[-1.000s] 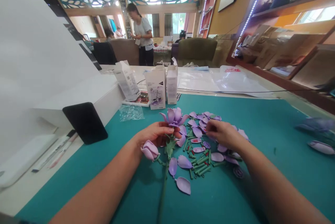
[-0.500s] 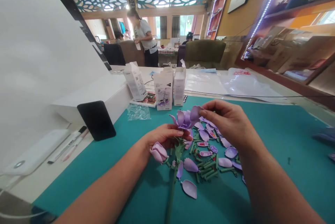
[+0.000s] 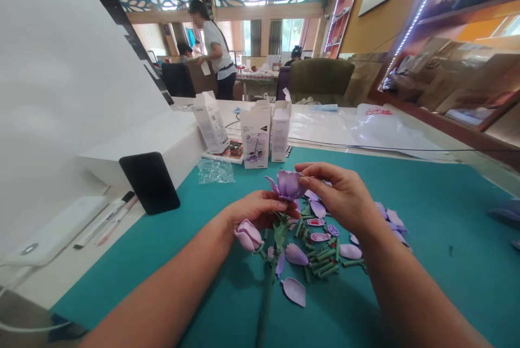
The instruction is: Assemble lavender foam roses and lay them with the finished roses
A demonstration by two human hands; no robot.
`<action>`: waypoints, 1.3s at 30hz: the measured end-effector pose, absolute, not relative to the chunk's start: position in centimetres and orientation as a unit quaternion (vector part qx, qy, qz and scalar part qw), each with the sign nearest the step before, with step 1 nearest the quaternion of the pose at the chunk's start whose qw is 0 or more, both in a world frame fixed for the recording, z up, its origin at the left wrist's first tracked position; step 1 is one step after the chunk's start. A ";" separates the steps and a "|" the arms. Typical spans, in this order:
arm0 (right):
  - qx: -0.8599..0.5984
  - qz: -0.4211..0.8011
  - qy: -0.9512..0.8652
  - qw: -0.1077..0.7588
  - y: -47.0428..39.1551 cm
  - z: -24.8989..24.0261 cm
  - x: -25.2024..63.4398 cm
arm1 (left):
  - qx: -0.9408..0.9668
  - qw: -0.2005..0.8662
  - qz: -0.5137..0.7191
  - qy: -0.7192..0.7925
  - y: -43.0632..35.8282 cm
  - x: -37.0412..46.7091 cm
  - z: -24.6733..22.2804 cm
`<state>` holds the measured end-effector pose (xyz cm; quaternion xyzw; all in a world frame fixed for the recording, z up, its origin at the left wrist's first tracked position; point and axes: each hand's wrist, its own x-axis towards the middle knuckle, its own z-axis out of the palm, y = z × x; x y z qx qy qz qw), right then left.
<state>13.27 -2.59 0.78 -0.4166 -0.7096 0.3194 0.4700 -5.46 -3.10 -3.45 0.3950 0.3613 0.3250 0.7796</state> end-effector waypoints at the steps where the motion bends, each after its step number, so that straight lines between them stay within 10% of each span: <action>1: -0.417 0.321 -0.708 0.472 -2.6 0.7 13.2 | 0.394 0.779 0.324 0.365 -3.1 -5.4 -3.4; 39: -0.451 0.269 -0.736 0.427 -1.8 -0.1 13.3 | 0.381 0.792 0.321 0.353 -3.3 -5.6 -3.4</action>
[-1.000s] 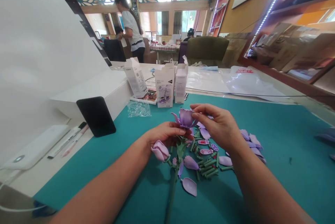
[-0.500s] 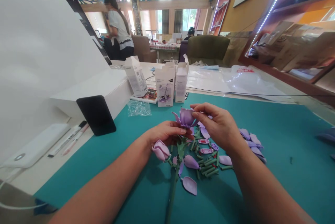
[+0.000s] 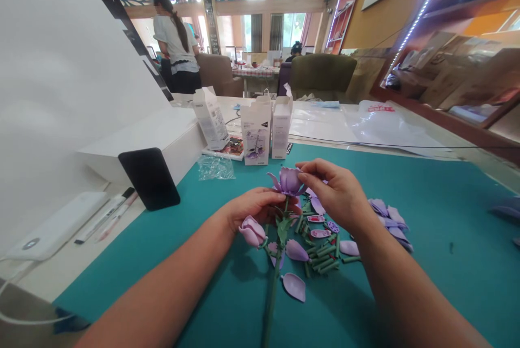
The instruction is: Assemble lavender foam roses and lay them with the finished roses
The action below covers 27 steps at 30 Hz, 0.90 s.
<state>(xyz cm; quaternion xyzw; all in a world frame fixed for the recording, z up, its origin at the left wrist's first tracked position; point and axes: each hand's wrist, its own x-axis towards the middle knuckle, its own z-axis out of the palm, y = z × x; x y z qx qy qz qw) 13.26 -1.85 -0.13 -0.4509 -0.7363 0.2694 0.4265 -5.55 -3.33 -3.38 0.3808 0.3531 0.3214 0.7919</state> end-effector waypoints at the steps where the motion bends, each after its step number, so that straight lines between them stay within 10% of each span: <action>1: -0.451 0.271 -0.736 0.426 -1.8 -0.1 13.3 | 0.377 0.796 0.321 0.349 -3.3 -5.6 -3.5; 27: -0.456 0.278 -0.733 0.420 -1.9 -0.1 13.4 | 0.229 0.855 0.309 0.347 -3.8 -4.5 -4.2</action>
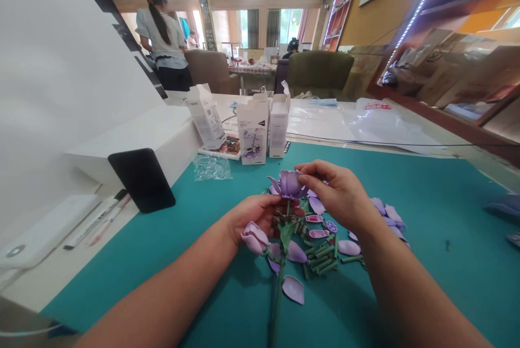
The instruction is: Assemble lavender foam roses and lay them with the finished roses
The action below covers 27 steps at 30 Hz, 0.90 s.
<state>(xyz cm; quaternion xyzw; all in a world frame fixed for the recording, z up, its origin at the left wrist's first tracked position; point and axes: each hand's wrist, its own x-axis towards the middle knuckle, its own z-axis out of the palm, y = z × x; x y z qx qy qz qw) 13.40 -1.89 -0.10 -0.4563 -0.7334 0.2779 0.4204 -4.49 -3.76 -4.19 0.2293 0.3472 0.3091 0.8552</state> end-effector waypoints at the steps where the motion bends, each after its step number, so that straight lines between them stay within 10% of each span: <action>1: -0.458 0.277 -0.734 0.418 -1.9 -0.1 13.4 | 0.223 0.856 0.307 0.350 -3.8 -4.4 -4.1; 27: -0.458 0.283 -0.736 0.411 -1.8 0.0 13.3 | 0.207 0.871 0.318 0.313 -3.8 -4.1 -4.1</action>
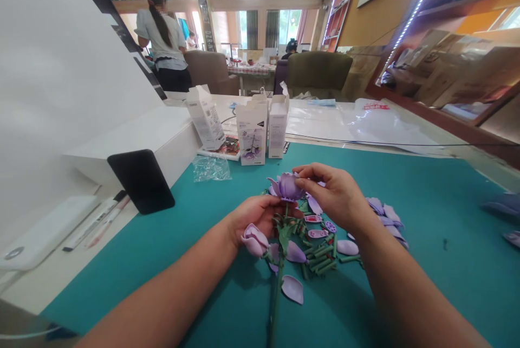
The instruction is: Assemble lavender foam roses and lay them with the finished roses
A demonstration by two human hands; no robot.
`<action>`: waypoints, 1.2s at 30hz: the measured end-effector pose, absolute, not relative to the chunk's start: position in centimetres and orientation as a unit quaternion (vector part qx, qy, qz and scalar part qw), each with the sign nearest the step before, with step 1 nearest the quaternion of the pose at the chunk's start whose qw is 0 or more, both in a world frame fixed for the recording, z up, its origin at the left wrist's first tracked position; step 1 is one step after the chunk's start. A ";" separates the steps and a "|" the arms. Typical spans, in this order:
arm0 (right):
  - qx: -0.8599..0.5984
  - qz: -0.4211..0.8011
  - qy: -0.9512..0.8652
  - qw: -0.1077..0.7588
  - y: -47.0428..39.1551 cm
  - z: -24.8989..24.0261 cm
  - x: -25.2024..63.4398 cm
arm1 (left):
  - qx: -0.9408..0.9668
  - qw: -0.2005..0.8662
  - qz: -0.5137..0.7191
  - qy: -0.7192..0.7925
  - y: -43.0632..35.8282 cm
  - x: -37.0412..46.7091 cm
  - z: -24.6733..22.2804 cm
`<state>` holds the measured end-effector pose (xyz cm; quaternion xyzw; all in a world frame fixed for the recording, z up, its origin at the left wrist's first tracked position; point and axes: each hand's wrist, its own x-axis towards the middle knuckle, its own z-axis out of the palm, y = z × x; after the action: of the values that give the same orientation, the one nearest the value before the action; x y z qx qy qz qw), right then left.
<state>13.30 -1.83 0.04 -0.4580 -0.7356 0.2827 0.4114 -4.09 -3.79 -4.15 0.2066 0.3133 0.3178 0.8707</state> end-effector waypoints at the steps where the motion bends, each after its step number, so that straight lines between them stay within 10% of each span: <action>1: -0.458 0.287 -0.731 0.416 -1.7 0.2 13.5 | 0.210 0.871 0.322 0.306 -3.7 -4.2 -4.1; 8: -0.511 0.233 -0.705 0.433 -1.2 0.2 17.4 | 0.220 0.862 0.345 0.298 -2.8 -4.9 -4.4; 19: -0.608 0.010 -0.792 0.044 -0.8 -4.0 17.0 | 0.219 0.851 0.377 0.293 -2.1 -6.3 -3.9; 36: -0.622 0.002 -0.769 0.149 -0.9 -3.9 17.1 | 0.236 0.846 0.387 0.280 -3.2 -5.7 -2.9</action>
<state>17.13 -0.85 -3.91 -0.6218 -0.7689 0.0019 0.1490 -5.75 -3.17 -2.92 0.2357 0.2805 0.3872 0.8461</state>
